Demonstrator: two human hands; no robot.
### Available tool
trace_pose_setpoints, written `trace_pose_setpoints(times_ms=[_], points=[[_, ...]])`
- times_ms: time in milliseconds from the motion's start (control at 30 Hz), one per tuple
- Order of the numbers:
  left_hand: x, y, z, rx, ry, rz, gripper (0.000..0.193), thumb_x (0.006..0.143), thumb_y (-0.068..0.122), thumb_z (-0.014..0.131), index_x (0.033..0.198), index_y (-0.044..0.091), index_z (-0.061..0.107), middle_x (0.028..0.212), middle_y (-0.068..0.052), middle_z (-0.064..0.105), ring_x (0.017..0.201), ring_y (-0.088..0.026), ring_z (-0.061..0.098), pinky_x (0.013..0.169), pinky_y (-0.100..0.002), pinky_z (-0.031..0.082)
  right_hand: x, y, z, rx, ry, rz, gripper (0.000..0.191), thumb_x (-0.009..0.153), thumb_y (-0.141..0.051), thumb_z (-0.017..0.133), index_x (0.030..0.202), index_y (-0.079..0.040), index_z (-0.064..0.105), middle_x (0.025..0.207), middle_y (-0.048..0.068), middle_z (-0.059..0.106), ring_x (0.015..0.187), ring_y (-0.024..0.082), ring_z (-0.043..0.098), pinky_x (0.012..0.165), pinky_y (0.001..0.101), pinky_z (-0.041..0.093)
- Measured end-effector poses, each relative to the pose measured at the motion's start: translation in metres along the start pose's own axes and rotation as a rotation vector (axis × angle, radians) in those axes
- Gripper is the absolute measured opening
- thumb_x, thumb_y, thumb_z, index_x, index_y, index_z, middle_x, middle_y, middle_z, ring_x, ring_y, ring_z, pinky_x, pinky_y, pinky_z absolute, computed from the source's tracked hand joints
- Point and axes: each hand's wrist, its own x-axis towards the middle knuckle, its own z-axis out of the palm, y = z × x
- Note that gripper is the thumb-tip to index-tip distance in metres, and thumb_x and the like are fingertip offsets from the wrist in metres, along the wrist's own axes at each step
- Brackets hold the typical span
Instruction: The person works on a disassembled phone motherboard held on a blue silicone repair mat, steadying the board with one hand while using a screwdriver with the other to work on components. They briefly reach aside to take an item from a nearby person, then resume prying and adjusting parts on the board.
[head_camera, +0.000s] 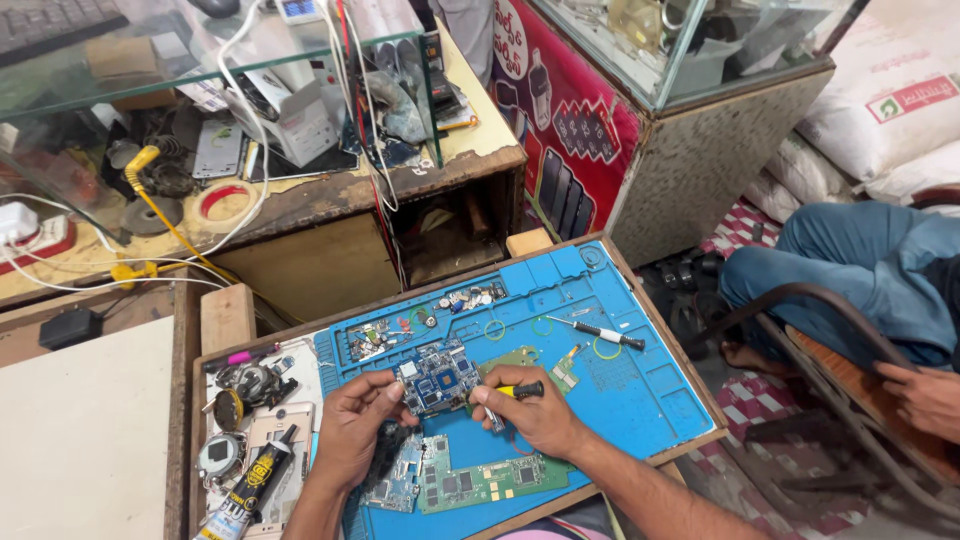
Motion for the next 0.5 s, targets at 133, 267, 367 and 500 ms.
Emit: trace_pose_setpoints(times_ms=[133, 267, 367, 500], points=[[-0.015, 0.010, -0.003, 0.023, -0.013, 0.021, 0.023, 0.092, 0.012, 0.071, 0.108, -0.004, 0.069, 0.078, -0.010, 0.072, 0.065, -0.019, 0.073, 0.064, -0.031, 0.059, -0.010, -0.003, 0.015, -0.068, 0.006, -0.002, 0.026, 0.100, -0.022, 0.068, 0.091, 0.003, 0.072, 0.079, 0.008, 0.075, 0.067, 0.009, 0.062, 0.060, 0.0254, 0.052], [-0.030, 0.030, -0.006, 0.038, -0.027, 0.013, 0.022, 0.093, 0.013, 0.071, 0.106, -0.005, 0.069, 0.079, -0.009, 0.073, 0.066, -0.017, 0.072, 0.063, -0.029, 0.057, -0.011, -0.007, 0.033, -0.001, 0.032, 0.041, 0.022, 0.096, -0.020, 0.068, 0.090, 0.001, 0.072, 0.078, 0.008, 0.075, 0.067, 0.010, 0.067, 0.061, 0.0253, 0.055], [-0.034, 0.040, -0.007, 0.040, -0.046, 0.018, 0.022, 0.094, 0.014, 0.071, 0.106, -0.004, 0.069, 0.078, -0.008, 0.072, 0.066, -0.016, 0.072, 0.064, -0.028, 0.057, -0.009, -0.006, 0.039, 0.010, 0.027, 0.042, 0.022, 0.096, -0.020, 0.068, 0.089, 0.001, 0.072, 0.077, 0.008, 0.075, 0.067, 0.010, 0.068, 0.060, 0.0253, 0.055], [-0.036, 0.044, -0.012, 0.041, -0.074, 0.029, 0.020, 0.095, 0.014, 0.070, 0.105, -0.003, 0.070, 0.077, -0.008, 0.071, 0.067, -0.015, 0.071, 0.064, -0.028, 0.057, -0.010, -0.002, 0.045, -0.054, -0.002, -0.013, 0.025, 0.097, -0.021, 0.068, 0.088, 0.002, 0.072, 0.076, 0.008, 0.075, 0.069, 0.010, 0.068, 0.061, 0.0254, 0.056]])
